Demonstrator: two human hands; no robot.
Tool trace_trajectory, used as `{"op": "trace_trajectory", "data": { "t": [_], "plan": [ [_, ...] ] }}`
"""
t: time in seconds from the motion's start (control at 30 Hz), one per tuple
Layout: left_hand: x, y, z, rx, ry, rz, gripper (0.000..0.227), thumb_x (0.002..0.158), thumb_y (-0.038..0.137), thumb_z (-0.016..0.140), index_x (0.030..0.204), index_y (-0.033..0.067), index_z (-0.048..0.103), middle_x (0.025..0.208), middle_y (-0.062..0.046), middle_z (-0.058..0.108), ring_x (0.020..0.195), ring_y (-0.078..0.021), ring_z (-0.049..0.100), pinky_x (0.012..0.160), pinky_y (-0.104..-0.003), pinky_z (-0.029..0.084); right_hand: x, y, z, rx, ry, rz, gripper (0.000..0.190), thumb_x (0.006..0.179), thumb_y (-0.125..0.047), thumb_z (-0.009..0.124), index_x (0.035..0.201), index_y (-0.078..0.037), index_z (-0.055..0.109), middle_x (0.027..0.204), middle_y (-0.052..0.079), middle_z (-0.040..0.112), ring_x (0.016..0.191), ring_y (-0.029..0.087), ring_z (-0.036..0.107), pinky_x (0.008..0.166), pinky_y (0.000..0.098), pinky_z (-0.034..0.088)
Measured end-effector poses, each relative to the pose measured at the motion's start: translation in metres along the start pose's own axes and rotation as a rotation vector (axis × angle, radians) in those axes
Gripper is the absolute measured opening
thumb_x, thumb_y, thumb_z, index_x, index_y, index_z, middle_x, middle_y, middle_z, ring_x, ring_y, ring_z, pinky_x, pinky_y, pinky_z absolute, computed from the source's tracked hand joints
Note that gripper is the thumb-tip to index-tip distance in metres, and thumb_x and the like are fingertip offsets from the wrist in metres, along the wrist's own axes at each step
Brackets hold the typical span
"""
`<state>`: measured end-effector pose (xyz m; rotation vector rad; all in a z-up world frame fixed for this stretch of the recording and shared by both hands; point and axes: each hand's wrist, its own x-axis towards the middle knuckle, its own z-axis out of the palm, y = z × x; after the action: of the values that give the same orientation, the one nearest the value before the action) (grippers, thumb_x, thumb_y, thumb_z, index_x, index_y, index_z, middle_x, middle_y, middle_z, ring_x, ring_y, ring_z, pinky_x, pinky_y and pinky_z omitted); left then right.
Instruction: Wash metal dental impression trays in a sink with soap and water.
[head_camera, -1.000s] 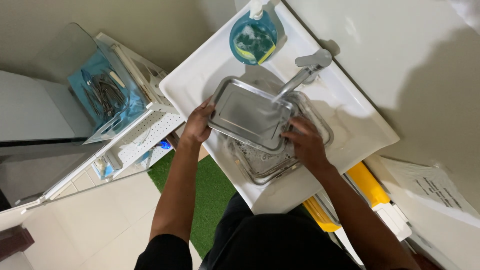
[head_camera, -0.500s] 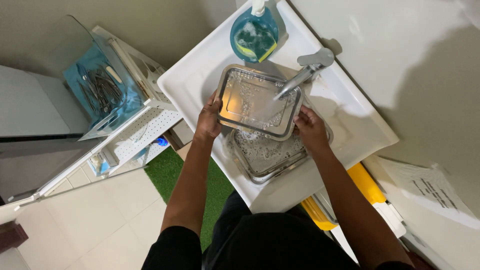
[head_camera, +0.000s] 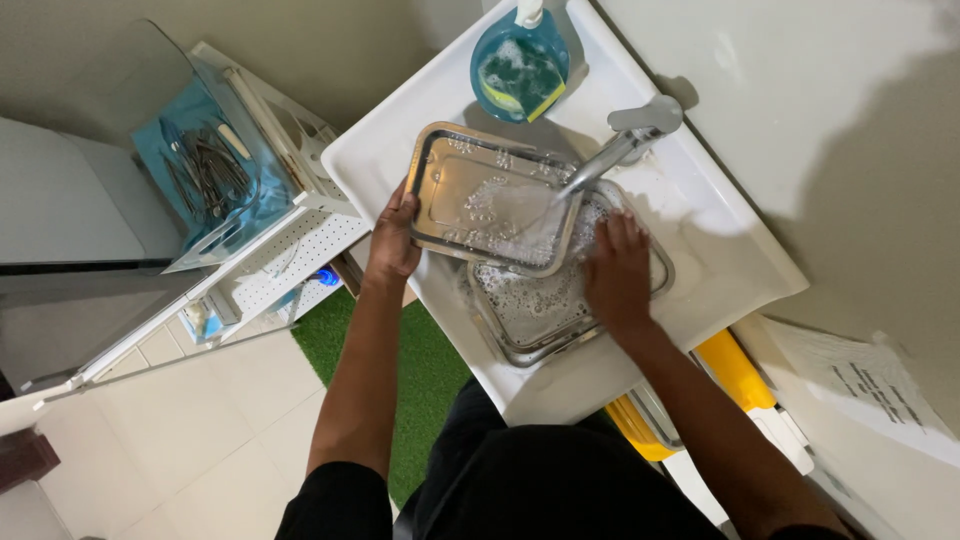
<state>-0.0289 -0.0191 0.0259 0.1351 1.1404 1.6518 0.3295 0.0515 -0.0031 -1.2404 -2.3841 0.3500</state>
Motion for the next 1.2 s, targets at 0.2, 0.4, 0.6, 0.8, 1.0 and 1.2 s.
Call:
{"op": "trace_trajectory", "data": {
  "t": [0.2,0.4,0.6,0.8,1.0,1.2],
  "plan": [
    [0.000,0.010,-0.025,0.001,-0.025,0.018,0.041,0.109,0.009,0.048,0.149,0.0000,0.051,0.129,-0.013,0.069,0.113,-0.0186,0.068,0.100,-0.034,0.058,-0.017,-0.054,0.019,-0.076,-0.396,-0.023,0.071,0.103,-0.049,0.048,0.151,0.004,0.042,0.158,0.031,0.032,0.150,0.047,0.025,0.125,0.0625,0.009],
    [-0.004,0.018,-0.027,0.006,-0.031,0.004,0.044,0.108,0.010,0.050,0.150,-0.0012,0.049,0.132,-0.011,0.068,0.116,-0.0184,0.067,0.102,-0.033,0.056,0.012,-0.080,0.004,0.059,-0.498,-0.145,0.067,0.098,-0.048,0.053,0.149,-0.004,0.046,0.158,0.026,0.034,0.150,0.045,0.026,0.123,0.0658,0.010],
    [-0.009,0.025,-0.012,0.043,-0.017,-0.013,0.043,0.107,0.010,0.048,0.150,0.0002,0.049,0.133,-0.013,0.067,0.119,-0.0185,0.066,0.104,-0.033,0.056,0.020,-0.033,0.029,-0.046,-0.343,-0.140,0.063,0.096,-0.040,0.056,0.145,0.000,0.050,0.159,0.027,0.037,0.151,0.043,0.031,0.121,0.0678,0.014],
    [-0.003,0.015,-0.018,0.060,-0.051,-0.015,0.043,0.108,0.011,0.048,0.150,0.0002,0.050,0.134,-0.013,0.067,0.119,-0.0198,0.065,0.104,-0.034,0.055,0.043,-0.012,0.014,-0.153,-0.186,-0.128,0.060,0.094,-0.033,0.058,0.141,0.003,0.054,0.160,0.028,0.041,0.152,0.041,0.035,0.119,0.0699,0.018],
    [-0.008,0.018,0.002,0.134,0.060,-0.059,0.041,0.107,0.012,0.050,0.146,0.0033,0.054,0.130,-0.012,0.069,0.116,-0.0204,0.066,0.101,-0.035,0.056,0.038,-0.005,0.015,-0.042,0.100,-0.067,0.052,0.094,-0.013,0.056,0.142,0.008,0.059,0.154,0.027,0.050,0.147,0.042,0.044,0.119,0.0626,0.030],
    [0.015,-0.012,-0.021,0.036,-0.010,-0.042,0.041,0.108,0.011,0.051,0.147,0.0004,0.055,0.130,-0.011,0.069,0.112,-0.0191,0.066,0.098,-0.033,0.057,0.040,-0.019,0.002,0.623,0.062,0.547,0.026,0.107,-0.017,0.057,0.128,-0.005,0.067,0.109,0.016,0.067,0.097,0.026,0.064,0.086,0.0403,0.055]
  ]
}}
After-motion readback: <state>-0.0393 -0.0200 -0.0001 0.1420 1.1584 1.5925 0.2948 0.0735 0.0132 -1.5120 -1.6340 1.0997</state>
